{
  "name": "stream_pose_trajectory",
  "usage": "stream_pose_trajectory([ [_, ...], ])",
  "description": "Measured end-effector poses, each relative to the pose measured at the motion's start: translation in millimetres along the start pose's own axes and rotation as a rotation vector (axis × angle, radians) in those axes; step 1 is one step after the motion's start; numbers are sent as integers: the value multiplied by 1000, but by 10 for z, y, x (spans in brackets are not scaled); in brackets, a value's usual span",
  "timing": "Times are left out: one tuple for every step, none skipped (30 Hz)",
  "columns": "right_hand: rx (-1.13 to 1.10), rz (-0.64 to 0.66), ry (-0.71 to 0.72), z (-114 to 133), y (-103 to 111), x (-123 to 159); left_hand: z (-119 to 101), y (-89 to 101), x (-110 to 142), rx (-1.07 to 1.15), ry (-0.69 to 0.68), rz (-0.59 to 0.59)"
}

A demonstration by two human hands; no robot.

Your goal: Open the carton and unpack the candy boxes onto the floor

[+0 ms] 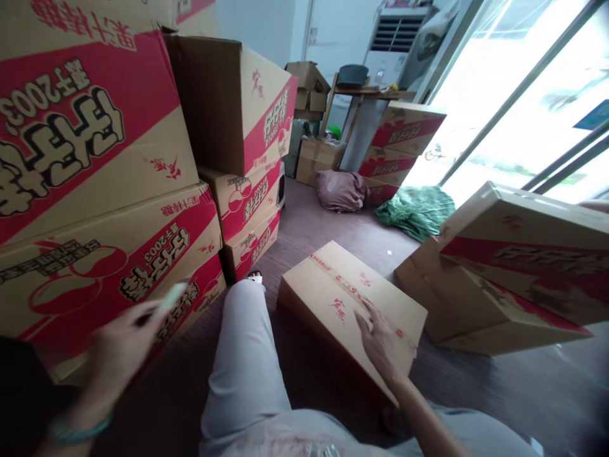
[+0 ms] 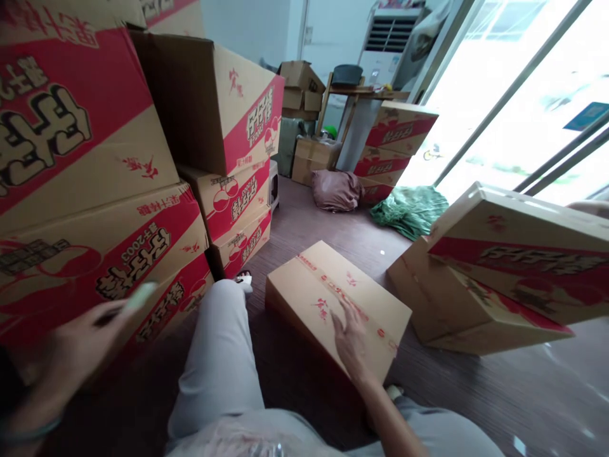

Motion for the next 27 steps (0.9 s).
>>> stream_pose_trajectory([
  [-80,25,57,262,-22,-136,-335,-224,-85,68,-84,35],
  [-145,62,109,510,-42,-277,-716,-489,-170,152,-191,108],
  [-191,108,154,725,-62,-423,-1114,-781,-244,235,-303,212],
  [-222,162,191,896,-87,-572,-1500,-1090,-297,327,-401,363],
  [-242,221,217,1013,-122,-723,-1830,-1367,-355,349,-456,440],
  [-254,296,234,1074,-177,-870,-2109,-1628,-408,379,-487,511],
  [-261,382,240,1078,-253,-1011,-2330,-1867,-461,427,-494,583],
  [-263,470,229,1027,-346,-1142,-2494,-2088,-515,463,-487,655],
  [-259,549,199,925,-452,-1263,-2606,-2293,-570,493,-471,738],
  [-251,616,148,780,-567,-1373,-2670,-2481,-633,502,-451,816],
  [-245,656,78,601,-682,-1474,-2689,-2652,-714,468,-426,860],
  [-244,668,-6,399,-792,-1566,-2669,-2808,-815,395,-396,862],
  [-260,658,-95,187,-895,-1649,-2624,-2947,-928,303,-360,824],
  [-299,647,-176,-18,-997,-1718,-2565,-3071,-1040,207,-318,757],
  [-355,636,-245,-208,-1095,-1779,-2505,-3185,-1136,118,-276,681],
  [-413,623,-299,-380,-1185,-1838,-2455,-3299,-1197,45,-239,625],
  [-454,613,-336,-530,-1269,-1896,-2421,-3421,-1218,-6,-210,604],
  [-466,612,-356,-658,-1345,-1958,-2405,-3549,-1202,-39,-186,613],
  [-444,615,-362,-762,-1412,-2025,-2405,-3672,-1158,-70,-165,630],
  [-399,623,-350,-842,-1470,-2099,-2420,-3784,-1095,-96,-143,648],
  [-348,634,-325,-897,-1522,-2181,-2450,-3877,-1024,-117,-124,660],
  [-307,653,-293,-929,-1573,-2265,-2492,-3945,-953,-136,-111,657],
  [-287,679,-262,-943,-1624,-2346,-2543,-3988,-890,-155,-108,642],
  [-288,711,-242,-947,-1677,-2421,-2598,-4009,-838,-174,-113,624],
  [-307,749,-237,-946,-1733,-2485,-2650,-4013,-800,-192,-124,608],
  [-336,790,-249,-945,-1789,-2534,-2692,-4007,-774,-208,-135,602],
  [-370,830,-275,-945,-1843,-2569,-2722,-3996,-763,-217,-146,606],
])
Point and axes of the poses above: each hand's wrist, its own x-axis away from the middle knuckle, its own y-axis out of the back of the hand, z = x × y, the point moved 5 cm from there along -x, towards the middle knuckle, and after that the axes turned 2 degrees about -z, right-handed, at the moved point
